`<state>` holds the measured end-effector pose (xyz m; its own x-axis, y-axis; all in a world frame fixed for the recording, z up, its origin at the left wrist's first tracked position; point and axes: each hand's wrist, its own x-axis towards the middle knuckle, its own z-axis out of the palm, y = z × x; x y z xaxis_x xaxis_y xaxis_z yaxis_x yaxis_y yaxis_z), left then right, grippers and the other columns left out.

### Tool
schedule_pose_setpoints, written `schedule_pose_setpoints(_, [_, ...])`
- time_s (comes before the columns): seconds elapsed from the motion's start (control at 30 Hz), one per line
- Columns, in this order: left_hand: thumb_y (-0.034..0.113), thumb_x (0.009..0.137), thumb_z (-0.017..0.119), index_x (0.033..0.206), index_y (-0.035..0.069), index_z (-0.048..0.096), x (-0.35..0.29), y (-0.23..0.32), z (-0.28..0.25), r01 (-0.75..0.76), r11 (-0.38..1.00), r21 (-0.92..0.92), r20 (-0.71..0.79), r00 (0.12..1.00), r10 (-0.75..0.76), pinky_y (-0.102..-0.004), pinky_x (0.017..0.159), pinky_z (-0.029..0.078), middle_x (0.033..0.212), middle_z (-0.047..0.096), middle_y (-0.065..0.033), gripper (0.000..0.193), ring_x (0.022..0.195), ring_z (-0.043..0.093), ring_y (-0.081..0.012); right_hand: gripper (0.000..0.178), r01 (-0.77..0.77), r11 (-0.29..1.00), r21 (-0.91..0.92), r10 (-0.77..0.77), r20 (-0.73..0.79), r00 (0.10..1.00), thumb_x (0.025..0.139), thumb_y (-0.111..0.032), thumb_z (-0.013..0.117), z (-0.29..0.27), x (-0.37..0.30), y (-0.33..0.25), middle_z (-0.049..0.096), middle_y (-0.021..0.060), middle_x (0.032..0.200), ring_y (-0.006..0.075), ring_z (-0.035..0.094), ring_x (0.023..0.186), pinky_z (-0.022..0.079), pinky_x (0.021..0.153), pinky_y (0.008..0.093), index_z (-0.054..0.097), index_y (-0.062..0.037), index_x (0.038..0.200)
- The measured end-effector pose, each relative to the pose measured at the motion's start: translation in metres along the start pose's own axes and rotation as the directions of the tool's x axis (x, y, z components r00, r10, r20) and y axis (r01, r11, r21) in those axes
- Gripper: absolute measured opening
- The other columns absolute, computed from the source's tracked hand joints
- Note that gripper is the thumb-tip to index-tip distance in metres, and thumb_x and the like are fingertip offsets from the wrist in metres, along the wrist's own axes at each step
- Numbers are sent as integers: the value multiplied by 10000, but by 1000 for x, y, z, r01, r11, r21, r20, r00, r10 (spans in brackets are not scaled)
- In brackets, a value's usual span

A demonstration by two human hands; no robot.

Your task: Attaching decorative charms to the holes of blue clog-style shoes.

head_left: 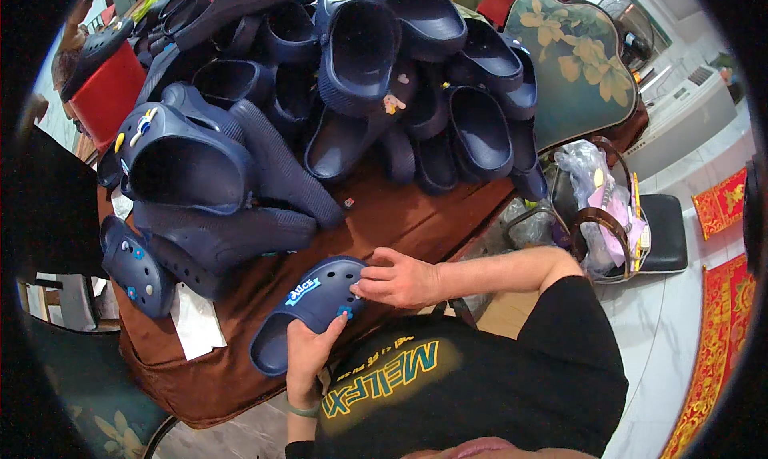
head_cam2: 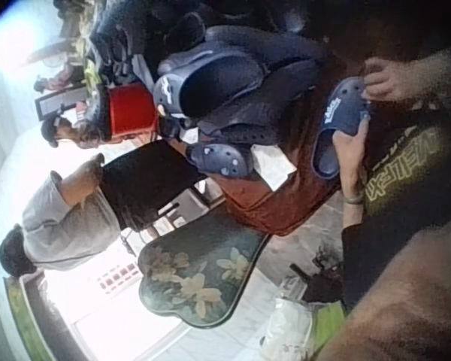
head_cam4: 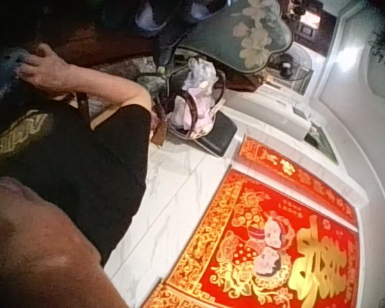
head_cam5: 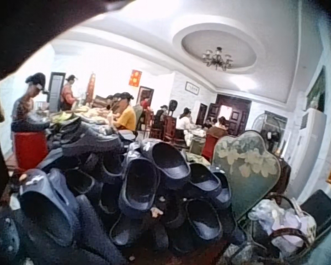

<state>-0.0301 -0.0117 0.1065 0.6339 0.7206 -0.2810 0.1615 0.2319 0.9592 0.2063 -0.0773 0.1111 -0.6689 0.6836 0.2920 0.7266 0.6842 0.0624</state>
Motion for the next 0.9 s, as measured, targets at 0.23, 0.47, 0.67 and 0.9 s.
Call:
schedule_pose_setpoints(0.23, [71, 779, 722, 1042, -50, 649, 0, -2, 0, -44, 999, 26, -21, 999, 44, -281, 778, 502, 971, 689, -79, 298, 847, 642, -138, 284, 6, 999, 35, -4, -39, 999, 781, -262, 654, 10, 6, 5, 576, 32, 973, 187, 541, 993, 383, 899, 398, 657, -86, 1004])
schedule_pose_setpoints(0.47, [76, 801, 703, 1036, -29, 664, -8, 4, 0, 29, 999, -26, -12, 1000, -29, -291, 815, 489, 978, 693, -56, 260, 879, 629, -120, 182, -296, 778, 554, 410, -90, 908, 779, -172, 723, 16, 12, -4, 589, 58, 875, 253, 543, 909, 413, 841, 380, 650, -85, 921])
schedule_pose_setpoints(0.67, [128, 770, 743, 1038, -28, 672, -4, 2, -1, -44, 989, 141, -31, 998, 49, -292, 851, 468, 979, 694, -63, 318, 888, 624, -137, 71, -452, 562, 692, 714, -131, 687, 839, -82, 653, 28, -7, 14, 600, 91, 874, 273, 585, 845, 478, 754, 362, 627, -46, 895])
schedule_pose_setpoints(0.9, [121, 803, 718, 1064, -20, 651, 4, 1, -1, -2, 1000, 22, -19, 1000, 2, -298, 838, 472, 990, 684, -72, 304, 892, 608, -144, 126, -647, 428, 631, 824, 22, 566, 848, -92, 654, 51, -28, 55, 670, 123, 937, 254, 648, 886, 499, 778, 322, 668, -17, 948])
